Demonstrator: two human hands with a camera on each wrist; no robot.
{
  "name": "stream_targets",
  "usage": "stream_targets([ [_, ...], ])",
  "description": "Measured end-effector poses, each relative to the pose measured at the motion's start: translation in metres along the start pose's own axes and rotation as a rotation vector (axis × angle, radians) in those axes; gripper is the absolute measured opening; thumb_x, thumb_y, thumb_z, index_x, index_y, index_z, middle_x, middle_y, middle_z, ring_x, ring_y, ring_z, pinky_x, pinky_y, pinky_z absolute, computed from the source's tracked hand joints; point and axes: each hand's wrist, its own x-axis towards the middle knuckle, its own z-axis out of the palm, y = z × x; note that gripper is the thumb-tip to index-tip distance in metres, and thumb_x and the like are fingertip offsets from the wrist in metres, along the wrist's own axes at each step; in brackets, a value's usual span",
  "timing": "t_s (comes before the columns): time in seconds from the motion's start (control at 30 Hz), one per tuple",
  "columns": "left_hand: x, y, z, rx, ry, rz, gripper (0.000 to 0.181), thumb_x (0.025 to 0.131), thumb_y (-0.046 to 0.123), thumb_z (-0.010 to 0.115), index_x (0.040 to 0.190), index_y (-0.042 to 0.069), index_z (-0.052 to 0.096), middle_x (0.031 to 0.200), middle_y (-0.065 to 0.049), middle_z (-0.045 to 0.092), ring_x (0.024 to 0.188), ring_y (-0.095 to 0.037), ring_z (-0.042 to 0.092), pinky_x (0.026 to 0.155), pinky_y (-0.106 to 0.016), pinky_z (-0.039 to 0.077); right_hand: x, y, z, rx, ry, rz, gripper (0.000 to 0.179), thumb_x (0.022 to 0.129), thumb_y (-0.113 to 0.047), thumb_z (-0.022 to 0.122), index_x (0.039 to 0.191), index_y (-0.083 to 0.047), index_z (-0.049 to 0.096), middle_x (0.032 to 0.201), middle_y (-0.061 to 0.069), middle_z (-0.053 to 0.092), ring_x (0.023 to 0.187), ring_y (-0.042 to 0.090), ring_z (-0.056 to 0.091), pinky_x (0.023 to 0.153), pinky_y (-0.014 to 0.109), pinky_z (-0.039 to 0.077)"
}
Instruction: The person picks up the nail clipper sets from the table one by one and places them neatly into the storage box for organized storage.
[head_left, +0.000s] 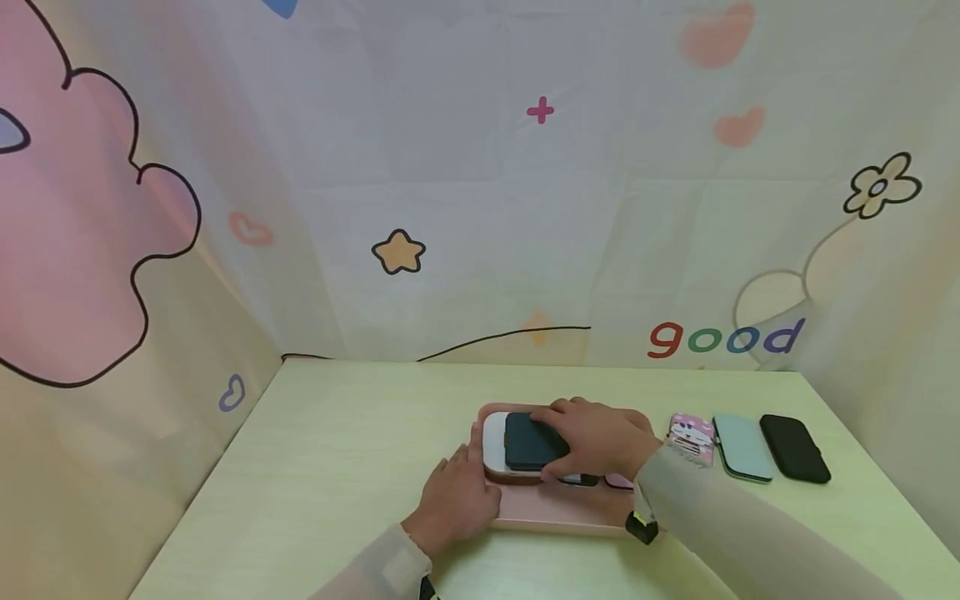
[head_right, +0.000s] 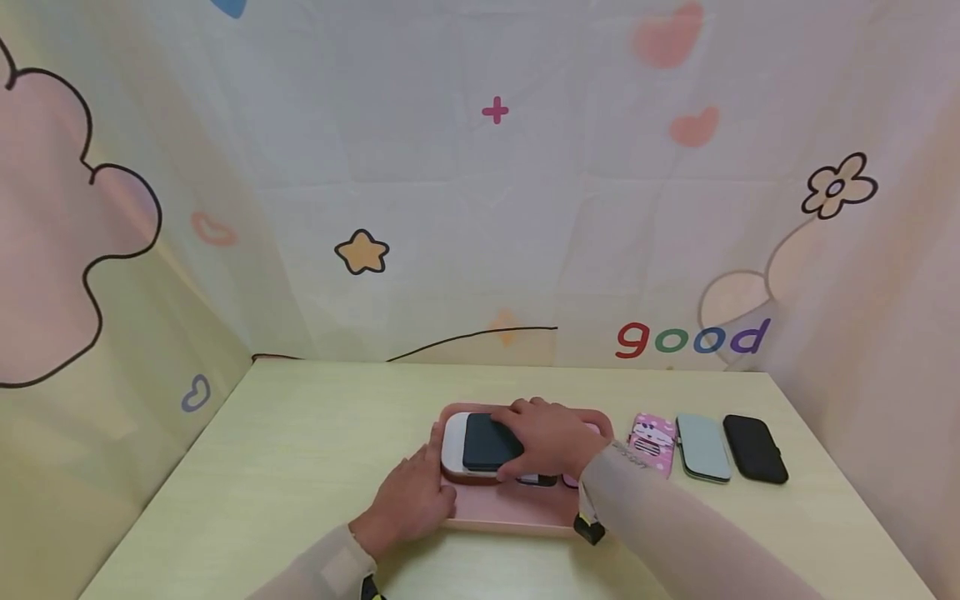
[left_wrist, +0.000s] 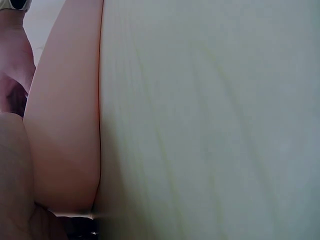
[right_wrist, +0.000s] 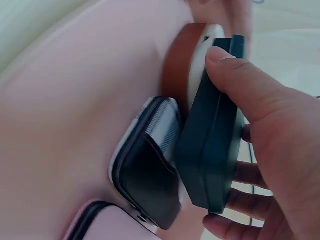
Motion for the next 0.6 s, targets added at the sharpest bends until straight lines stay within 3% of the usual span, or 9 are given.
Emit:
stream_targets([
  [0.13,-0.001,0.0,-0.002,0.001,-0.012,-0.005,0.084,0.093,0.03,0.046,0.161,0.003,0.003,0.154,-0.02,0.042,0.143,-0.034,0.041,0.115,-0.056,0.033,0.006,-0.007,0.004,-0.011,0.014,-0.009,0.091,0.073,-0.076,0.069,0.15,-0.033,0.044,0.138,-0.001,0.055,0.116,0.019,0.054,0.082,0.058,0.049],
  [0.3,-0.001,0.0,-0.002,-0.024,0.012,0.001,0.084,0.092,0.029,0.046,0.161,0.003,0.005,0.152,-0.021,0.045,0.141,-0.033,0.043,0.114,-0.056,0.034,0.012,-0.014,0.006,0.043,0.041,-0.051,0.088,0.075,-0.071,0.072,0.148,-0.027,0.047,0.133,0.002,0.057,0.111,0.02,0.054,0.09,0.046,0.052],
  [0.6,0.0,-0.001,0.0,-0.019,-0.011,-0.015,0.085,0.093,0.032,0.046,0.161,0.005,0.003,0.152,-0.018,0.045,0.141,-0.03,0.044,0.115,-0.055,0.033,0.02,-0.017,0.008,0.131,0.039,-0.055,0.083,0.075,-0.063,0.077,0.145,-0.027,0.052,0.133,0.001,0.057,0.107,0.019,0.054,0.089,0.04,0.052],
])
